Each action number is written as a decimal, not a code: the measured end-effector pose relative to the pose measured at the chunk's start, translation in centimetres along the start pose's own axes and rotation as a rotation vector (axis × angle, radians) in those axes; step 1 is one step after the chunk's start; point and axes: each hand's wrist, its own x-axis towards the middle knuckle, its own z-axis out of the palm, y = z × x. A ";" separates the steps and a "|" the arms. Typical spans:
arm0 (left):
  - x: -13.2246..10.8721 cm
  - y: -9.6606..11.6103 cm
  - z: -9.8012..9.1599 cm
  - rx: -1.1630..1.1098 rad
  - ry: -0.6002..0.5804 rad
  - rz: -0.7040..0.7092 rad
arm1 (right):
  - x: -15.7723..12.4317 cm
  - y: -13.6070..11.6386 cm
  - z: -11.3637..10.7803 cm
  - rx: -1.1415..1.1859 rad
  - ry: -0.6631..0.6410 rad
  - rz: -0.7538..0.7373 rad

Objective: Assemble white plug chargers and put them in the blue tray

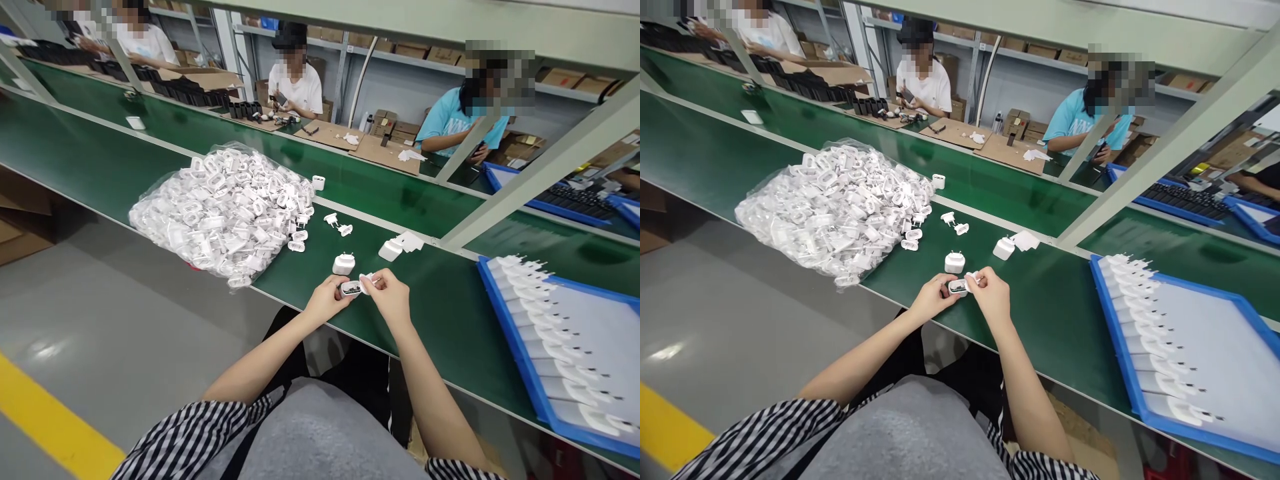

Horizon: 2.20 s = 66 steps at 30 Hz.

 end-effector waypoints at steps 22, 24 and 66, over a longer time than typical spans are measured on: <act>0.8 -0.4 -1.1 -0.071 -0.135 -0.070 | 0.7 2.1 1.0 0.223 -0.369 -0.118; 0.7 -0.7 -1.0 -0.100 -0.121 -0.053 | 0.1 1.9 1.3 0.194 -0.308 -0.125; 2.3 2.9 -2.5 0.351 -0.453 -0.102 | 3.3 -1.9 -1.1 -0.489 -0.869 -0.277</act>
